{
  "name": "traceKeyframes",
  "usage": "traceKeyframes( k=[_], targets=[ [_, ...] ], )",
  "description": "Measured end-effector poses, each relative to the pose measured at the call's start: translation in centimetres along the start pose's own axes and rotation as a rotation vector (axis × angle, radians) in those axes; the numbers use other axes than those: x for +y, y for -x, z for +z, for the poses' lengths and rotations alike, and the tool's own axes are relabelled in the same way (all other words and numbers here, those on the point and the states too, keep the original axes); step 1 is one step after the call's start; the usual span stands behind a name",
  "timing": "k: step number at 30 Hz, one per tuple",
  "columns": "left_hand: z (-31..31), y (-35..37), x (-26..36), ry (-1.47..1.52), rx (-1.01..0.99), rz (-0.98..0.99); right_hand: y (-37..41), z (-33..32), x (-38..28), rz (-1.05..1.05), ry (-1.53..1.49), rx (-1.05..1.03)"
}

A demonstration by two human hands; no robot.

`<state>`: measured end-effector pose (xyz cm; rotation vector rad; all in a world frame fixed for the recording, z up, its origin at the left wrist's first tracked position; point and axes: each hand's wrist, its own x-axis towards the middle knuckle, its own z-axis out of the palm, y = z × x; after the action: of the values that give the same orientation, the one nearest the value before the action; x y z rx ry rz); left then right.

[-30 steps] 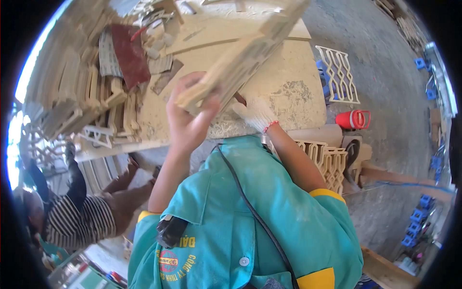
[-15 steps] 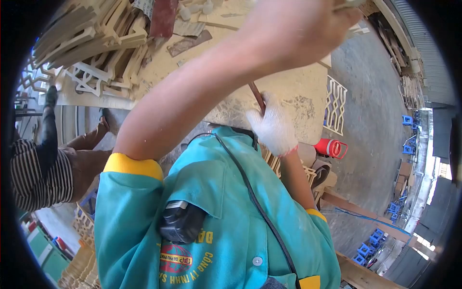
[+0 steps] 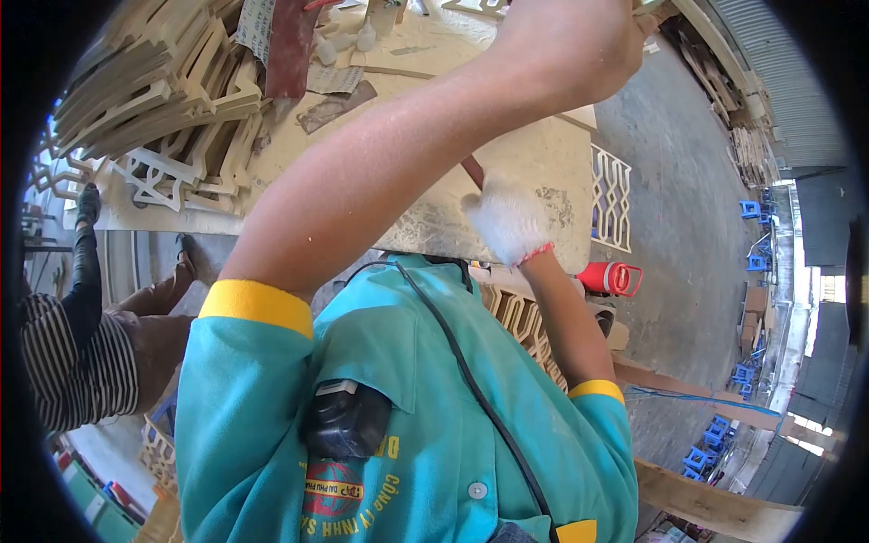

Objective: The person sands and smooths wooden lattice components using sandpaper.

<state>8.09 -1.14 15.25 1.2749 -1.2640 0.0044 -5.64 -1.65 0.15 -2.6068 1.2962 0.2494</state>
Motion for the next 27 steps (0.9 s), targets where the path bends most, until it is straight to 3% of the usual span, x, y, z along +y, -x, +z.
traceKeyframes(
  k=[3, 8, 11, 13, 15, 16, 17, 19, 21, 25, 27],
  targets=[
    [0.0, 0.0, 0.0, -0.019, -0.021, -0.031, -3.2, 0.7, 2.4, 0.039, -0.078, 0.065],
    [-0.3, 0.0, -0.3, -0.004, -0.005, -0.002, -2.1, 2.5, 1.2, -0.078, -0.046, 0.068],
    [-0.7, 0.4, -1.1, 0.036, 0.039, 0.034, -3.9, 1.8, 3.0, 0.059, -0.12, 0.063],
    [-2.0, 1.0, -1.5, 0.056, 0.0, -0.071, -3.4, 2.3, 3.2, 0.066, -0.135, 0.104],
    [-3.1, 1.9, -2.6, 0.111, 0.07, -0.089, -1.5, 2.5, 2.1, -0.024, -0.185, -0.02],
    [-4.4, 2.3, -3.4, 0.026, 0.0, -0.175, -0.7, 2.7, 1.8, -0.066, -0.212, -0.083],
    [-6.0, 2.6, -3.8, -0.061, -0.072, -0.262, -0.3, 3.7, 2.3, -0.073, -0.309, -0.125],
    [-7.0, 4.4, -5.4, -0.043, 0.059, -0.327, 0.4, 6.5, 3.9, -0.089, -0.506, -0.223],
    [-8.8, 6.4, -9.0, -0.015, 0.087, -0.275, 1.7, 6.7, 4.2, 0.022, -0.776, -0.25],
    [-11.4, 8.5, -10.4, 0.282, 0.247, -0.453, 3.1, 6.2, 4.5, 0.248, -1.096, -0.183],
    [-12.6, 9.7, -11.6, 0.396, 0.262, -0.507, 3.0, 6.1, 5.1, 0.262, -1.141, -0.141]
  ],
)
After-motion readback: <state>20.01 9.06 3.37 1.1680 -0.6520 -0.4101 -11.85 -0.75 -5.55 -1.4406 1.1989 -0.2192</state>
